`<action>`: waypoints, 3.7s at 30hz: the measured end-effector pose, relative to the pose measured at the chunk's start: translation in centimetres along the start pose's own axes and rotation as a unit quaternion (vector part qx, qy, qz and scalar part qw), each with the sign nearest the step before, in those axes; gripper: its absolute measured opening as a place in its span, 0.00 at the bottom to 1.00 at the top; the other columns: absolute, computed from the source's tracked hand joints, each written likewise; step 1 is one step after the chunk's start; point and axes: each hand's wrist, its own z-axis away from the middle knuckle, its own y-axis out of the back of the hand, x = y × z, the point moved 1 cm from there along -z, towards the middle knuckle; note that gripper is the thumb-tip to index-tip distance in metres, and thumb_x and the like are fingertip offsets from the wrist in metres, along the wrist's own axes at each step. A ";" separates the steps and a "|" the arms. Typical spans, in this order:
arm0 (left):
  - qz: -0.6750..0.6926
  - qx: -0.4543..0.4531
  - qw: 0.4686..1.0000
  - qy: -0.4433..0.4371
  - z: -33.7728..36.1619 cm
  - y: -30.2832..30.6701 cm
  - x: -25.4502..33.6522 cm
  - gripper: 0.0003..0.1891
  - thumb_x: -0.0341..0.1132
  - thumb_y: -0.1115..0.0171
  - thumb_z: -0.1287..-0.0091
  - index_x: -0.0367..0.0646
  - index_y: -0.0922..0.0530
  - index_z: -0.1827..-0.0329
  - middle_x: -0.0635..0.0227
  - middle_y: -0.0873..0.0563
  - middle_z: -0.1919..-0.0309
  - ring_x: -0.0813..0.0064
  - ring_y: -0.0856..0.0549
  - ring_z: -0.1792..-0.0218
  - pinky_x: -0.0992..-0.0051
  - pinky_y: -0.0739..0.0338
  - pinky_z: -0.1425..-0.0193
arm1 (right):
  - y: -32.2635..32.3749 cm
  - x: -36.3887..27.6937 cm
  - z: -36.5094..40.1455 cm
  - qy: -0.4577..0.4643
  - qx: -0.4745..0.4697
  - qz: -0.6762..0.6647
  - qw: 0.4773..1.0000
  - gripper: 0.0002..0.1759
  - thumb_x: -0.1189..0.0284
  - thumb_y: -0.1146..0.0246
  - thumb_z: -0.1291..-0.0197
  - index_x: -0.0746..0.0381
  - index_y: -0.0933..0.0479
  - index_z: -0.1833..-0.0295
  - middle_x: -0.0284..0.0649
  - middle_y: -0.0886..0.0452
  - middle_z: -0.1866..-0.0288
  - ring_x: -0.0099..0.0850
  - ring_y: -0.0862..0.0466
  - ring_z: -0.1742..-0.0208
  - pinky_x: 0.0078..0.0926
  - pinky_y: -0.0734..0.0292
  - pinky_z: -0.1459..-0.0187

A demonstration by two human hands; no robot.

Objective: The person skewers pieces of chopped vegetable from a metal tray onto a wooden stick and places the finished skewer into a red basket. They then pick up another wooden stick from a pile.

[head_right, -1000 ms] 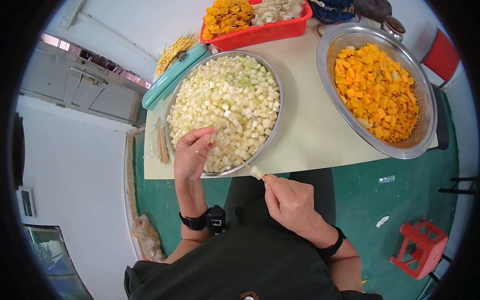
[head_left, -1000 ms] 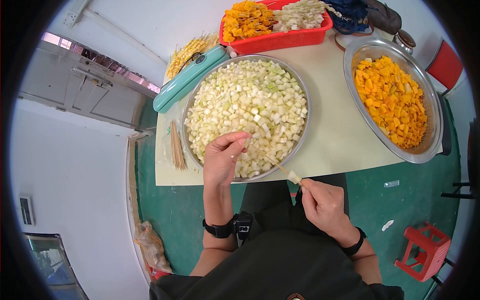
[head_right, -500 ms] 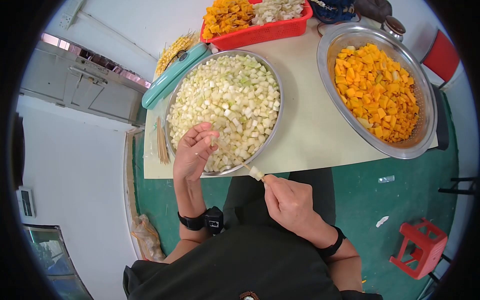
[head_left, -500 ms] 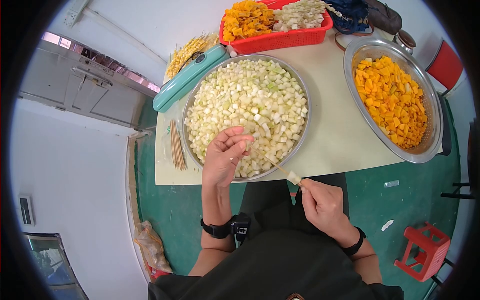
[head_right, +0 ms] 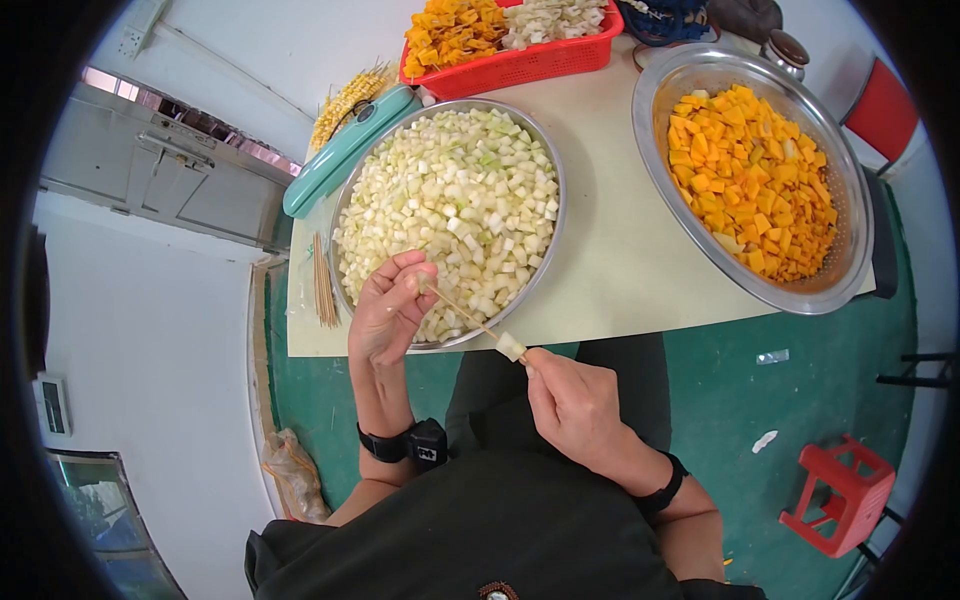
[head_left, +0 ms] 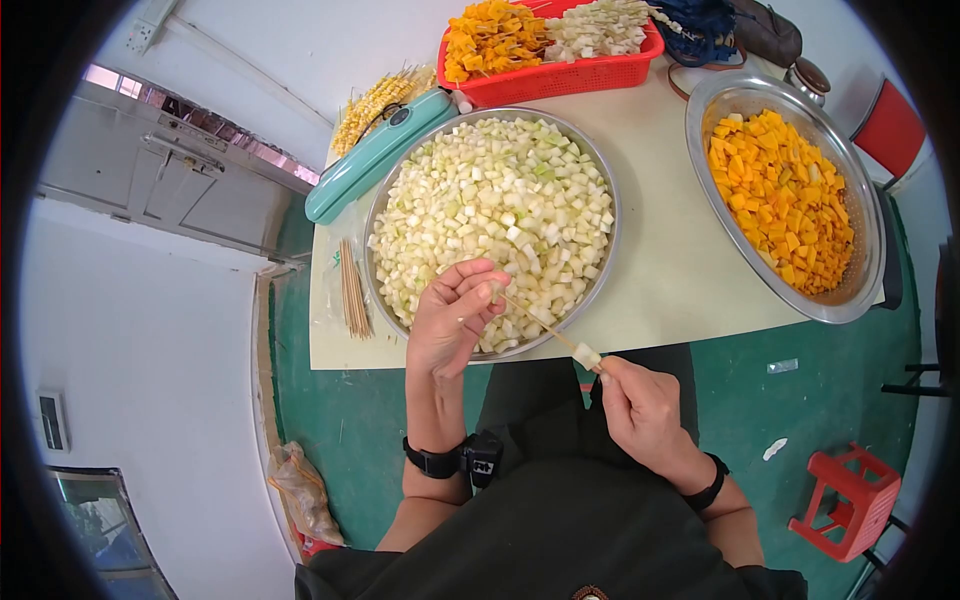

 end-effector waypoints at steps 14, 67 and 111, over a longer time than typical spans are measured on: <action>-0.035 -0.021 0.999 -0.016 0.6 -2.7 -1.9 0.13 0.25 0.38 0.41 0.35 0.25 0.53 0.59 0.16 0.61 0.77 0.18 0.63 0.77 0.22 0.58 | -1.9 0.2 -0.3 -0.057 0.036 -0.099 0.993 0.04 0.81 0.44 0.42 0.68 0.26 0.61 0.44 0.24 0.78 0.36 0.24 0.83 0.27 0.32 0.81; -0.113 0.024 0.988 -0.098 -1.9 -2.4 -0.3 0.09 0.23 0.43 0.38 0.37 0.23 0.55 0.59 0.17 0.61 0.79 0.19 0.67 0.80 0.25 0.63 | 0.2 2.0 -0.3 -0.049 0.041 -0.041 0.997 0.04 0.81 0.42 0.44 0.66 0.26 0.62 0.40 0.28 0.83 0.31 0.26 0.86 0.25 0.35 0.83; 0.002 0.051 0.992 -0.113 -1.2 -0.4 -1.1 0.17 0.17 0.43 0.41 0.34 0.26 0.48 0.54 0.18 0.53 0.70 0.17 0.56 0.73 0.21 0.50 | -1.0 1.2 -0.1 -0.013 0.038 0.037 0.999 0.05 0.82 0.40 0.48 0.66 0.25 0.64 0.39 0.28 0.84 0.31 0.27 0.87 0.25 0.36 0.84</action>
